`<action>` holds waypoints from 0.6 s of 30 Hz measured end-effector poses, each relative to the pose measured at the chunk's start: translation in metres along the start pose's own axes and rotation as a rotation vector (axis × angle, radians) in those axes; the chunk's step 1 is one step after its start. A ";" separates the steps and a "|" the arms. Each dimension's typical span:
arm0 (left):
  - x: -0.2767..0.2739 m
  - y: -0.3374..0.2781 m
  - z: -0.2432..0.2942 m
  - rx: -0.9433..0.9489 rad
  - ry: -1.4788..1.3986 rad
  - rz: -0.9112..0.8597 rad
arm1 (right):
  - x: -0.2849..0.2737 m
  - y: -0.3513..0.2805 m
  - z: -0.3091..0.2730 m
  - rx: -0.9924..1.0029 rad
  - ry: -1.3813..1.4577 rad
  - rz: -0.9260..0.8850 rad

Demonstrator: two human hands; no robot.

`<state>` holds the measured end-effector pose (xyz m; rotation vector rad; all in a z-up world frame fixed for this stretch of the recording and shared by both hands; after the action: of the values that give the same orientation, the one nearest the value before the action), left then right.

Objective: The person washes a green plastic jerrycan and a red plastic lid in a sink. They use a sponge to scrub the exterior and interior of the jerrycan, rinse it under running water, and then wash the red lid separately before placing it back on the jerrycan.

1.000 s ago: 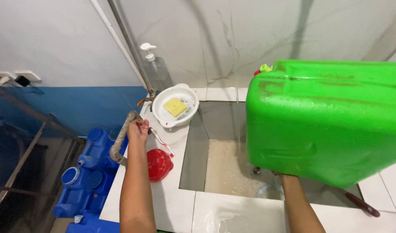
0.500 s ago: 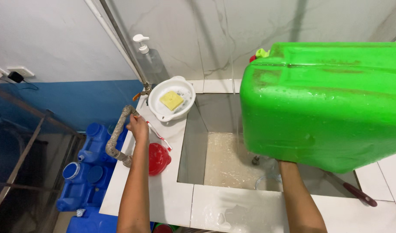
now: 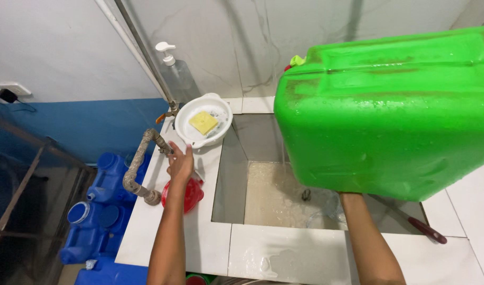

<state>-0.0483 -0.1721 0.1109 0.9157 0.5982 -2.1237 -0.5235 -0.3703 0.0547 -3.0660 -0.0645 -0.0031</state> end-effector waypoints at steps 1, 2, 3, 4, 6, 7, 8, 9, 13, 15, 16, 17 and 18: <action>-0.003 0.010 0.008 -0.024 -0.082 -0.020 | -0.004 0.003 -0.003 -0.001 0.000 0.007; 0.000 0.019 0.026 0.146 -0.389 -0.005 | -0.009 0.007 -0.007 -0.009 0.002 0.014; 0.006 0.026 0.045 0.317 -0.695 0.007 | -0.011 0.012 -0.011 -0.012 0.003 0.017; 0.013 0.026 0.055 0.477 -0.999 0.016 | -0.012 0.011 -0.011 -0.007 -0.004 0.018; 0.078 0.008 0.082 0.339 -1.532 -0.085 | -0.001 0.003 -0.006 -0.003 -0.020 0.000; 0.118 -0.013 0.096 0.256 -1.548 -0.145 | 0.011 -0.008 0.002 0.006 -0.026 -0.014; 0.154 -0.037 0.108 0.181 -1.567 -0.201 | 0.018 -0.011 0.003 -0.003 -0.036 -0.019; 0.181 -0.057 0.115 0.106 -1.584 -0.258 | 0.020 -0.011 0.001 -0.015 -0.038 -0.023; 0.148 -0.039 0.073 -0.042 -1.719 -0.287 | 0.032 -0.007 -0.005 -0.046 -0.066 -0.034; 0.164 -0.065 0.053 0.170 -1.580 -0.286 | 0.031 -0.030 0.017 -0.008 -0.096 -0.048; 0.177 -0.069 0.063 0.299 -1.513 -0.280 | 0.034 -0.027 0.018 -0.017 -0.104 -0.053; 0.190 -0.075 0.074 0.423 -1.439 -0.271 | 0.035 -0.025 0.017 -0.028 -0.111 -0.060; 0.203 -0.083 0.084 0.539 -1.363 -0.260 | 0.031 -0.024 0.018 -0.036 -0.124 -0.067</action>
<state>-0.2443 -0.2645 0.0201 -0.5177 -0.5982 -2.5591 -0.4932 -0.3439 0.0387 -3.0947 -0.1767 0.1838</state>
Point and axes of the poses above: each hand's wrist, its own y-axis towards the middle knuckle, its own x-axis out of the palm, z = x × y, the point moved 3 cm from there along y, towards the middle knuckle
